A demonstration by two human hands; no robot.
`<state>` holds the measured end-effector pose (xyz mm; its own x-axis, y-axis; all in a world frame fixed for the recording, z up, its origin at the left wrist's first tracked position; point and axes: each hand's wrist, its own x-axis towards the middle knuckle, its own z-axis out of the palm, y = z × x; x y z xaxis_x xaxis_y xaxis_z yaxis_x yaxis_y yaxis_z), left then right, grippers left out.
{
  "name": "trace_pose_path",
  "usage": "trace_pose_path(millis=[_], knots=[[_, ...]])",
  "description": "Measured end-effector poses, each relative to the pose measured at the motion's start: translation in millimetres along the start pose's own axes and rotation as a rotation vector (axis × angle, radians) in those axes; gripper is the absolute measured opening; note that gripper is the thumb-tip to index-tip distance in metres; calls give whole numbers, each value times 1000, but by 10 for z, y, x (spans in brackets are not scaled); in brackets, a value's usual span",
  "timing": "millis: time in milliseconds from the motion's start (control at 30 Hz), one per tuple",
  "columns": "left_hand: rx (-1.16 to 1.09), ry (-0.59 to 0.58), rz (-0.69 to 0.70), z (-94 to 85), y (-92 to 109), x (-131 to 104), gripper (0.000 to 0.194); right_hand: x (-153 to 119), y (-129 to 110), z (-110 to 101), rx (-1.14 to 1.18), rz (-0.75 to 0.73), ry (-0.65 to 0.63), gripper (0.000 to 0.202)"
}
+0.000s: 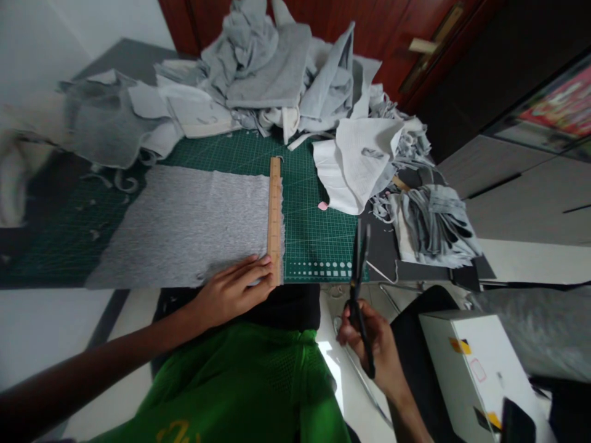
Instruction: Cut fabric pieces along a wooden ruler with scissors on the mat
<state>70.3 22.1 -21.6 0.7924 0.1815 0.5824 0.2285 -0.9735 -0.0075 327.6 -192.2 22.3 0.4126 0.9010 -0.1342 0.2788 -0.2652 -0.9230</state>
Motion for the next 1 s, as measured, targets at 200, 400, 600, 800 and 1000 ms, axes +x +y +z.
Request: trace_pose_path(millis=[200, 400, 600, 800, 1000], knots=[[-16, -54, 4, -14, 27, -6, 21, -250, 58, 554, 178, 0, -122, 39], [-177, -137, -63, -188, 1, 90, 16, -387, 155, 634, 126, 121, -44, 46], [-346, -382, 121, -494, -344, 628, 15, -398, 171, 584, 114, 151, -56, 43], [-504, -578, 365, -244, -607, 1102, 22, -477, 183, 544, 41, 94, -42, 42], [-661, -664, 332, -48, -612, 1116, 28, -531, 129, 463, 30, 43, -31, 30]])
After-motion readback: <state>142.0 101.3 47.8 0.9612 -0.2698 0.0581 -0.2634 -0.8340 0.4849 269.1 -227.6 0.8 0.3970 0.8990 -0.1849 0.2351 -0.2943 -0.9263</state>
